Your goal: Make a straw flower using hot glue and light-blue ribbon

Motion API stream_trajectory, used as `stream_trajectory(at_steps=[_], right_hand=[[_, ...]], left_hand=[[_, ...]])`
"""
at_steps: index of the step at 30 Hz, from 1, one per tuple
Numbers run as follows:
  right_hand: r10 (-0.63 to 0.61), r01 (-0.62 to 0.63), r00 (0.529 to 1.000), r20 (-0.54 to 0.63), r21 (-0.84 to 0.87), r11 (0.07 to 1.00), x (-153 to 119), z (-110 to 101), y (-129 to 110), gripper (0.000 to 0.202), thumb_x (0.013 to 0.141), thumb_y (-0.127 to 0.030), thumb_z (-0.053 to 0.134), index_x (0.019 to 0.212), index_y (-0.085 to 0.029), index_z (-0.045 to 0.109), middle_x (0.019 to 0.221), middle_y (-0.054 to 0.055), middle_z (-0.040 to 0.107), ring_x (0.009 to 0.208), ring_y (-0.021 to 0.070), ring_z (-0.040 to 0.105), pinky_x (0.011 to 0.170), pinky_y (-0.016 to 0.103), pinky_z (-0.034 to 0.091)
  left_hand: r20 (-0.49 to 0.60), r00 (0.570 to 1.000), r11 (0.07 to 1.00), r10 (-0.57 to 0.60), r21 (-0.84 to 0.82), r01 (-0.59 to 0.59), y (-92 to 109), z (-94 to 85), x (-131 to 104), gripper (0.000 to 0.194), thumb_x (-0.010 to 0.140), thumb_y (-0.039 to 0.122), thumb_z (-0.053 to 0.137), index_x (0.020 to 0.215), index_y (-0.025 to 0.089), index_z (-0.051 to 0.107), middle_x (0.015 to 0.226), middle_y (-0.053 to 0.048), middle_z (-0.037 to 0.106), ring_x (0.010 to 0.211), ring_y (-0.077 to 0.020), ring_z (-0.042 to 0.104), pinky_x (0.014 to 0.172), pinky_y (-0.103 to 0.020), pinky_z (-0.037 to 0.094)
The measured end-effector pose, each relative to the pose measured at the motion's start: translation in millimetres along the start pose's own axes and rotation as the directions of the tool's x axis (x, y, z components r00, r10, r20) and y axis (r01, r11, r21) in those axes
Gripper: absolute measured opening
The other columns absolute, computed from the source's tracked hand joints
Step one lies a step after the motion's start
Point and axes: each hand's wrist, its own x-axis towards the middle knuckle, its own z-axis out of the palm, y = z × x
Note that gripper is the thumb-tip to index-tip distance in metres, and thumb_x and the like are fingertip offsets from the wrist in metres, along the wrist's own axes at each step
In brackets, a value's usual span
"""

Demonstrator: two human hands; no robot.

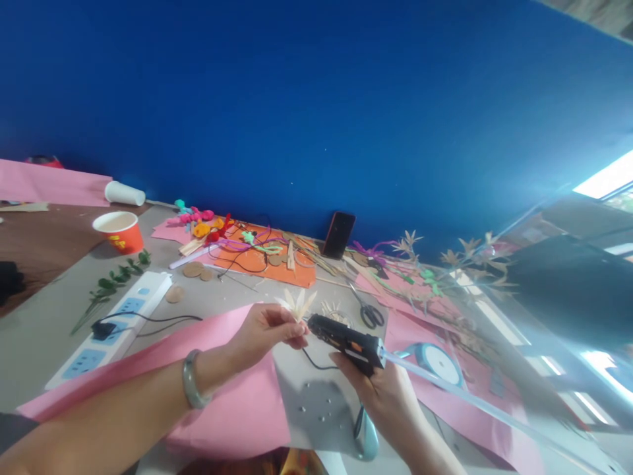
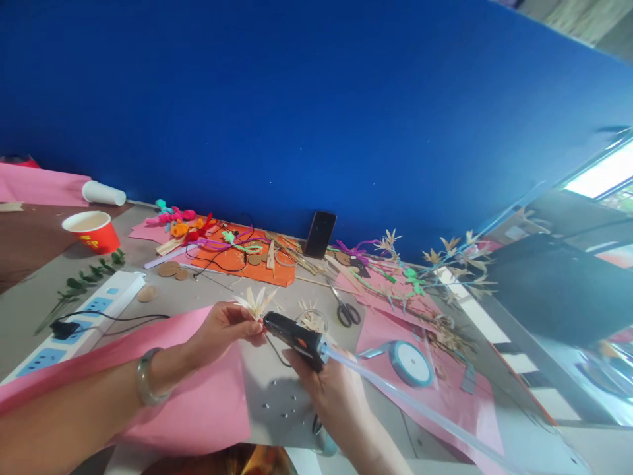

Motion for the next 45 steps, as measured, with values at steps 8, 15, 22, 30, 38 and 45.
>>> stream_trajectory(at_steps=[8,15,22,30,38,45], right_hand=[[-0.007,0.007,1.0,-0.003,0.026,1.0,0,-1,-2,0.034,0.089,-0.046,0.051,0.092,-0.02,0.073,0.077,0.006,0.075,0.079,0.0267,0.071,0.068,0.033,0.057],[0.026,-0.016,0.998,-0.064,0.154,0.988,1,5,-1,0.035,0.085,-0.046,0.056,0.099,-0.018,0.072,0.089,0.007,0.076,0.081,0.0272,0.071,0.068,0.031,0.057],[0.194,-0.128,0.964,-0.18,0.324,0.937,2,4,-4,0.029,0.08,-0.045,0.062,0.075,-0.018,0.07,0.056,0.001,0.062,0.053,0.0185,0.057,0.051,0.027,0.047],[0.32,-0.211,0.946,-0.055,0.644,0.735,6,3,2,0.027,0.074,-0.043,0.071,0.081,-0.017,0.067,0.053,-0.001,0.055,0.053,0.0148,0.05,0.053,0.028,0.043],[0.137,-0.296,0.955,0.263,0.852,0.431,7,-3,9,0.033,0.08,-0.048,0.067,0.082,-0.015,0.065,0.066,0.003,0.058,0.058,0.0165,0.056,0.056,0.03,0.045],[0.184,-0.31,0.949,0.257,0.876,0.37,8,1,12,0.031,0.076,-0.042,0.072,0.091,-0.016,0.066,0.085,0.006,0.062,0.058,0.0129,0.055,0.053,0.026,0.042]], left_hand=[[0.014,1.0,0.999,-0.002,-0.048,0.002,-1,-0.4,1,0.026,0.067,0.033,0.081,0.071,0.009,0.07,0.068,-0.008,0.073,0.062,-0.0186,0.071,0.063,-0.029,0.059],[0.018,1.0,0.996,-0.006,-0.087,0.008,-3,-1.7,2,0.027,0.065,0.032,0.082,0.069,0.009,0.069,0.069,-0.008,0.073,0.061,-0.0184,0.071,0.062,-0.029,0.059],[0.002,1.0,0.994,-0.013,-0.113,0.013,-7,-3.5,5,0.027,0.065,0.032,0.082,0.068,0.009,0.067,0.068,-0.008,0.073,0.06,-0.0172,0.07,0.061,-0.028,0.058],[0.006,1.0,0.994,-0.029,-0.107,0.029,-5,-3.4,5,0.027,0.067,0.032,0.081,0.068,0.009,0.066,0.067,-0.008,0.072,0.059,-0.0152,0.069,0.061,-0.026,0.057],[0.001,0.999,0.994,-0.034,-0.106,0.034,-3,-2.6,4,0.027,0.066,0.031,0.081,0.068,0.01,0.065,0.068,-0.008,0.072,0.06,-0.0161,0.069,0.062,-0.027,0.057],[0.008,1.0,0.995,-0.026,-0.095,0.027,-2,-2.4,5,0.026,0.066,0.03,0.081,0.067,0.01,0.065,0.067,-0.008,0.072,0.06,-0.0163,0.069,0.062,-0.027,0.057]])
